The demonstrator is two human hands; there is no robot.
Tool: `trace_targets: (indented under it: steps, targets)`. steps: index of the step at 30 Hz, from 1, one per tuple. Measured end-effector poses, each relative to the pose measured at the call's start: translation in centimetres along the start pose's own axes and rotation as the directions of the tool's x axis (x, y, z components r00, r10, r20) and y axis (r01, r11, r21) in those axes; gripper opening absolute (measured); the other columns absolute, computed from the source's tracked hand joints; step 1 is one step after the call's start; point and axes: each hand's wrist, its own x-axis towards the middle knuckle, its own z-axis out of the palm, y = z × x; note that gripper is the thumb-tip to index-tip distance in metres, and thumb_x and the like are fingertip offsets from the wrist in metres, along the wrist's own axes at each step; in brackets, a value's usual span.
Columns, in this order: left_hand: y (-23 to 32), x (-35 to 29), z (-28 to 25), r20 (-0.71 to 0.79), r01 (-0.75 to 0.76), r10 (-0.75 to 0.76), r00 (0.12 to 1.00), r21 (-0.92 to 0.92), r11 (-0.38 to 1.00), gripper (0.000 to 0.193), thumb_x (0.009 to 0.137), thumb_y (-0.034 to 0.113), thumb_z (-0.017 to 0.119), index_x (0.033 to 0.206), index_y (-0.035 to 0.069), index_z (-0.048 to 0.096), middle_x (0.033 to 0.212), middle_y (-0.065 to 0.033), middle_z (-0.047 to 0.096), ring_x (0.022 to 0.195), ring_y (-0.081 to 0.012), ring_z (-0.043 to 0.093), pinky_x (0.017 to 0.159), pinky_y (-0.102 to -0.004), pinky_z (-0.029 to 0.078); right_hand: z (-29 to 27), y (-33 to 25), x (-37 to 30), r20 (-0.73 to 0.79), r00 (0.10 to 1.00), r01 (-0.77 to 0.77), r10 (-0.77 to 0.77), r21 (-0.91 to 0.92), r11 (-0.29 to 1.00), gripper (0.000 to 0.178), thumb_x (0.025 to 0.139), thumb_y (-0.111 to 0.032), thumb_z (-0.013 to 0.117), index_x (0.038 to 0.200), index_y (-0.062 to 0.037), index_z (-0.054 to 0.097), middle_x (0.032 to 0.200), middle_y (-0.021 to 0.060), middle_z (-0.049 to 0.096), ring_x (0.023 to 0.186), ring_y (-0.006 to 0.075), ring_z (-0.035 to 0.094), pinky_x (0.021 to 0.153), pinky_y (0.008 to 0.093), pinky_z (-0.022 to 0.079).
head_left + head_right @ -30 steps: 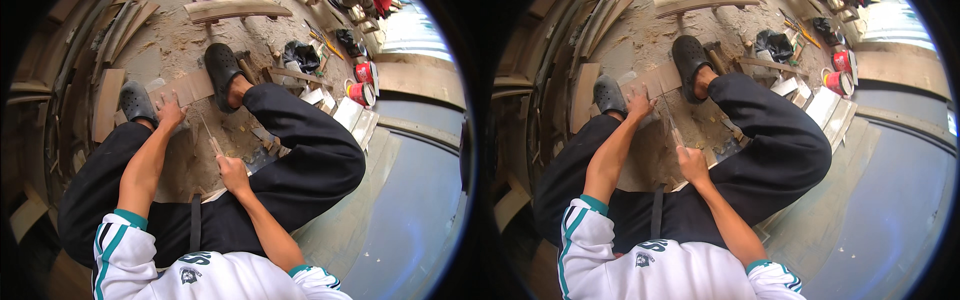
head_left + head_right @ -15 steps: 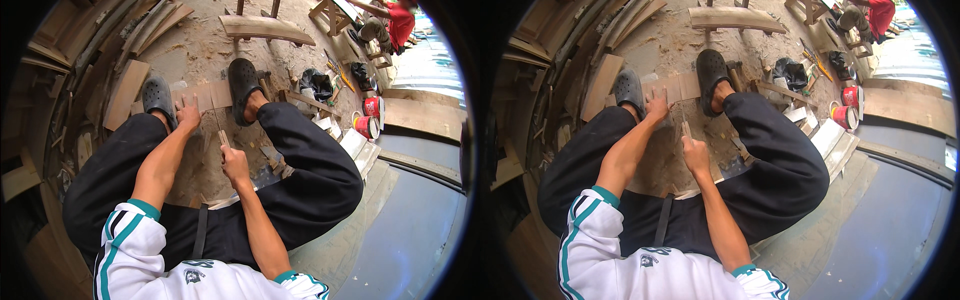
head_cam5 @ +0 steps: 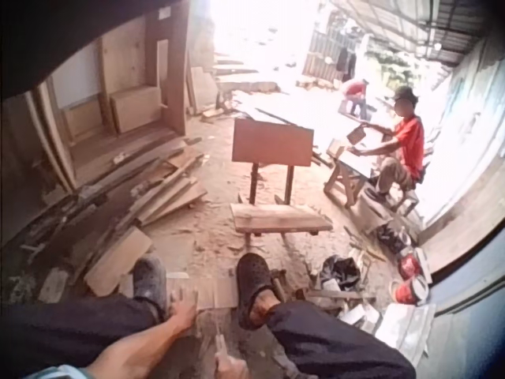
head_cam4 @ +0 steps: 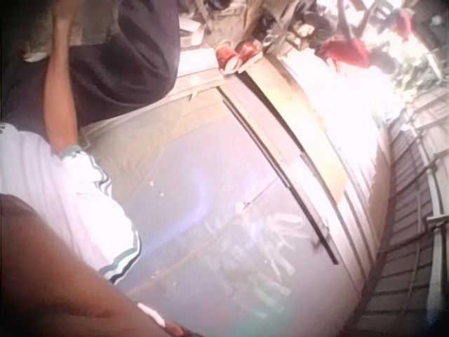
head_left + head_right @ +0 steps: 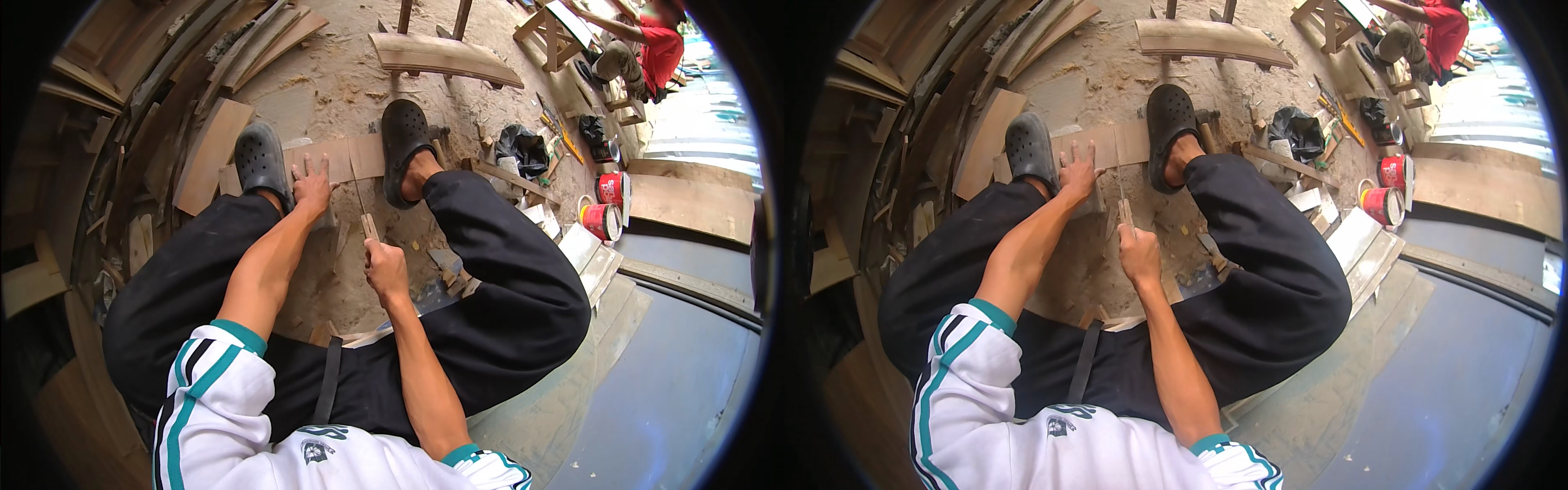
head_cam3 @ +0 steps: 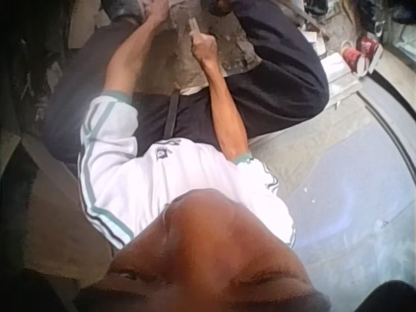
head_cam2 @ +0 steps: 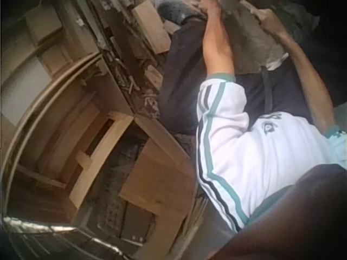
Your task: The person uses a chisel to carve a small wooden block while sitting on the floor. They then pick up a larger wooden frame and inspect it.
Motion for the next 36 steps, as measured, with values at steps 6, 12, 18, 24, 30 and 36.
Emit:
trace_targets:
  steps: [6,12,18,24,30,36]
  targets:
    - [-0.6,1.2,-0.9,0.061,-0.060,0.055,0.997,0.088,0.994,0.082,0.090,0.053,0.060,0.155,0.027,0.019,0.161,-0.0169,0.017,0.136,-0.0568,0.029,0.094,-0.0554,0.049,0.1,-0.8,1.1,0.039,0.999,0.005,-0.009,0.106,0.994,0.037,0.091,-0.024,0.053,0.060,-0.0050,0.048,0.052,-0.0009,0.043,0.041,0.0104,0.043,0.040,0.0286,0.030]
    - [-0.5,1.1,-0.3,0.001,-0.046,0.047,0.999,0.064,0.997,0.081,0.089,0.053,0.062,0.154,0.025,0.023,0.159,-0.0187,0.021,0.133,-0.0585,0.031,0.097,-0.0555,0.047,0.1,0.2,-3.0,-0.010,0.993,0.109,-0.117,-0.292,0.950,0.050,0.093,-0.035,0.045,0.072,0.0073,0.060,0.067,0.0281,0.058,0.068,0.0460,0.059,0.066,0.0505,0.043]
    - [0.5,0.7,-0.5,-0.056,-0.116,0.119,0.991,0.059,0.991,0.085,0.087,0.053,0.063,0.154,0.017,0.025,0.153,-0.0289,0.027,0.128,-0.0560,0.042,0.108,-0.0621,0.031,-0.1,1.7,-2.6,0.009,0.952,0.289,-0.304,-0.341,0.894,0.048,0.095,-0.033,0.046,0.073,0.0077,0.058,0.070,0.0312,0.056,0.071,0.0483,0.058,0.065,0.0495,0.042]
    - [-3.6,2.9,2.0,-0.132,-0.176,0.183,0.974,0.064,0.982,0.080,0.087,0.052,0.063,0.153,0.021,0.028,0.155,-0.0267,0.027,0.122,-0.0598,0.046,0.101,-0.0583,0.043,2.2,-1.1,-2.4,-0.004,0.999,0.049,-0.051,-0.204,0.978,0.048,0.095,-0.032,0.044,0.072,0.0070,0.057,0.067,0.0291,0.055,0.066,0.0440,0.058,0.062,0.0484,0.042]
    - [-0.3,1.1,-1.4,-0.035,-0.167,0.167,0.985,0.024,0.986,0.081,0.087,0.053,0.063,0.152,0.019,0.029,0.153,-0.0269,0.029,0.124,-0.0583,0.045,0.100,-0.0593,0.044,2.3,0.9,-1.5,-0.040,0.986,0.153,-0.165,-0.211,0.966,0.048,0.096,-0.032,0.045,0.072,0.0076,0.058,0.068,0.0309,0.055,0.065,0.0473,0.057,0.061,0.0487,0.042]
    - [-2.8,2.0,0.5,-0.105,-0.222,0.222,0.969,0.014,0.975,0.081,0.086,0.049,0.066,0.150,0.014,0.032,0.150,-0.0338,0.027,0.132,-0.0509,0.040,0.107,-0.0651,0.031,0.8,1.3,-3.3,-0.003,1.000,0.025,-0.025,-0.100,0.995,0.048,0.096,-0.032,0.045,0.071,0.0068,0.058,0.066,0.0297,0.055,0.061,0.0448,0.056,0.059,0.0479,0.041]
